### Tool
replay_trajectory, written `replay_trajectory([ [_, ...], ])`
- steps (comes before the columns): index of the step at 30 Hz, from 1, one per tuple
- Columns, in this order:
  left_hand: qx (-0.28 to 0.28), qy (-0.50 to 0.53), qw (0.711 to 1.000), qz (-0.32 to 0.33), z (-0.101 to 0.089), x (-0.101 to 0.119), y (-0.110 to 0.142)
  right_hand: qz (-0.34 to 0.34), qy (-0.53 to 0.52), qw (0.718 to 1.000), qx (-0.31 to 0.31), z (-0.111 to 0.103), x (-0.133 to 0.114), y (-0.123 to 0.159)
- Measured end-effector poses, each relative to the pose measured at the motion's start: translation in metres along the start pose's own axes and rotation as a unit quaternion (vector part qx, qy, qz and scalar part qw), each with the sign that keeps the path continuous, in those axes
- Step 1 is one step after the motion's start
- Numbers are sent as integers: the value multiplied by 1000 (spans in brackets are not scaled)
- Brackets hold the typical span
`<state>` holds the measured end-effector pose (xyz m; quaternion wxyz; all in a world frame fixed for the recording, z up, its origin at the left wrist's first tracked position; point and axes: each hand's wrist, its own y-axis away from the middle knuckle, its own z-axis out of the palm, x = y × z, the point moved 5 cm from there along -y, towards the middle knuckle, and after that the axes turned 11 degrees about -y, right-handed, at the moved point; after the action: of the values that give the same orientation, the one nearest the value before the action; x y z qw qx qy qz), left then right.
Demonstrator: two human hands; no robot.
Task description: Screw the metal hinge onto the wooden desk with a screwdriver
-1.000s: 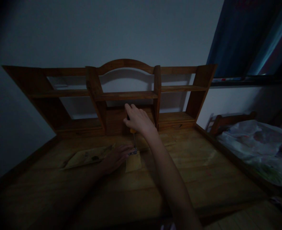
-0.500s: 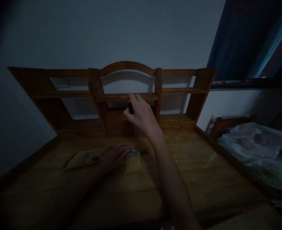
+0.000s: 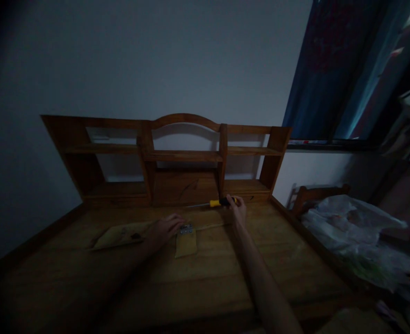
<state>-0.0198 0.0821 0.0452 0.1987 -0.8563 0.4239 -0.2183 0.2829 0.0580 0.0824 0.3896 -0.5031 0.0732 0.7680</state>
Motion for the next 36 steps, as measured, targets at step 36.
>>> replay_trajectory([
  [36, -105, -232, 966, 48, 22, 24, -20, 173, -246, 954, 13, -25, 64, -3],
])
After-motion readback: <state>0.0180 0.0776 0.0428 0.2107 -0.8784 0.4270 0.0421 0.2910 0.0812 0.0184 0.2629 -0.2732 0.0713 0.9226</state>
